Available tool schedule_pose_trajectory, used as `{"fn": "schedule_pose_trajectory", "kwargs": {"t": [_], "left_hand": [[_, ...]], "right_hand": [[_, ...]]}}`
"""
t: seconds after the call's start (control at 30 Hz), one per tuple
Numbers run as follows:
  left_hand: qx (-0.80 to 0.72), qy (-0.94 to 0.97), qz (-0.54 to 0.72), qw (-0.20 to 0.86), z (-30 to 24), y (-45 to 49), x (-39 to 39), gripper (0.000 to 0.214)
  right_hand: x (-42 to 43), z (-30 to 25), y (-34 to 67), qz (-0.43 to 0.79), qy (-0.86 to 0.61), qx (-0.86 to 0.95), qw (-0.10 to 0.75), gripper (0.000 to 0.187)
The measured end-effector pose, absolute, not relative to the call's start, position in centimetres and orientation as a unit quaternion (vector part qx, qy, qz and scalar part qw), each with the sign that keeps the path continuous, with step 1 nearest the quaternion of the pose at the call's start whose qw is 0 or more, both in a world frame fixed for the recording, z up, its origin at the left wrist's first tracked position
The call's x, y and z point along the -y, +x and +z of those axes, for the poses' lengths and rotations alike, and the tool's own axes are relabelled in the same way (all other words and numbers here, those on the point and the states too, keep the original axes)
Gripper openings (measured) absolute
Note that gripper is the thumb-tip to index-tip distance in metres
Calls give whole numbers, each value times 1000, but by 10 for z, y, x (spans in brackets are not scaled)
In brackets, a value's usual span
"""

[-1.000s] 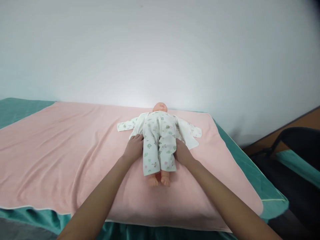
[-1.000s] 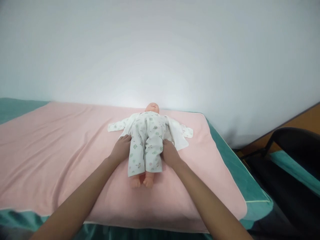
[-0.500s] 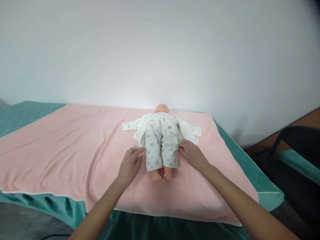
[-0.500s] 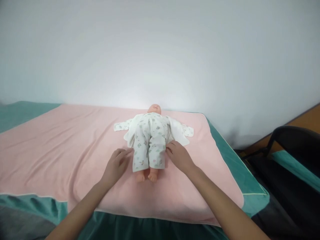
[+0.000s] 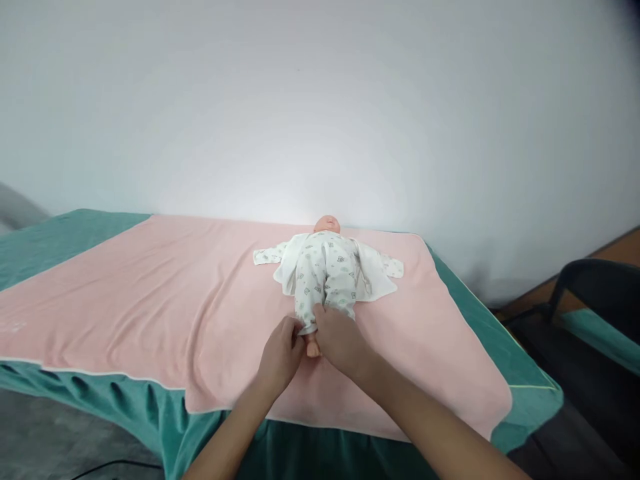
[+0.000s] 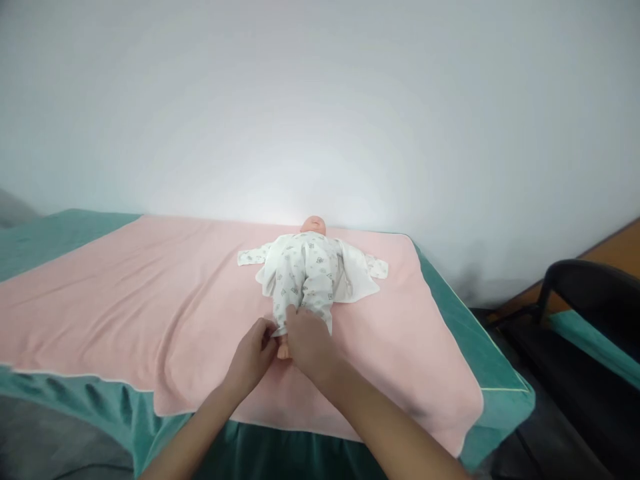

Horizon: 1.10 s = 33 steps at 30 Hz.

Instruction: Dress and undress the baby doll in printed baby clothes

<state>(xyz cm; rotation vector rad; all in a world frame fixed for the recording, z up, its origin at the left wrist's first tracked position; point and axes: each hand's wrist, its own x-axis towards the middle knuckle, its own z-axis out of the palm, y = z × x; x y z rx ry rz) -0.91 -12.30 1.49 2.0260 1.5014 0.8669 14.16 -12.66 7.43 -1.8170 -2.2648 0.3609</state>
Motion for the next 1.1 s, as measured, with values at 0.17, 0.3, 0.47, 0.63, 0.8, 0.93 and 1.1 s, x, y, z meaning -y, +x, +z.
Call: {"fn": "schedule_pose_trajectory", "kwargs": {"t": [0.17, 0.3, 0.47, 0.63, 0.8, 0.93, 1.1], "left_hand": [[-520, 752, 353, 198, 37, -19, 143, 5], [-498, 764, 371, 178, 53, -28, 160, 7], [-484, 784, 344, 184, 55, -28, 162, 14], [-423, 804, 347, 233, 62, -5, 142, 27], [-411, 879, 187, 157, 69, 28, 116, 12], [-406, 906, 102, 62, 70, 43, 104, 12], [-427, 899, 97, 30, 61, 49, 101, 9]], "right_hand": [[144, 64, 156, 87, -580, 779, 222, 15], [167, 63, 159, 90, -512, 806, 282, 14], [173, 59, 168, 143, -465, 815, 314, 13], [162, 48, 197, 240, -562, 706, 358, 9], [154, 17, 204, 192, -597, 695, 351, 15], [145, -2, 203, 145, -623, 671, 374, 20], [140, -3, 204, 200, -618, 647, 398, 15]]}}
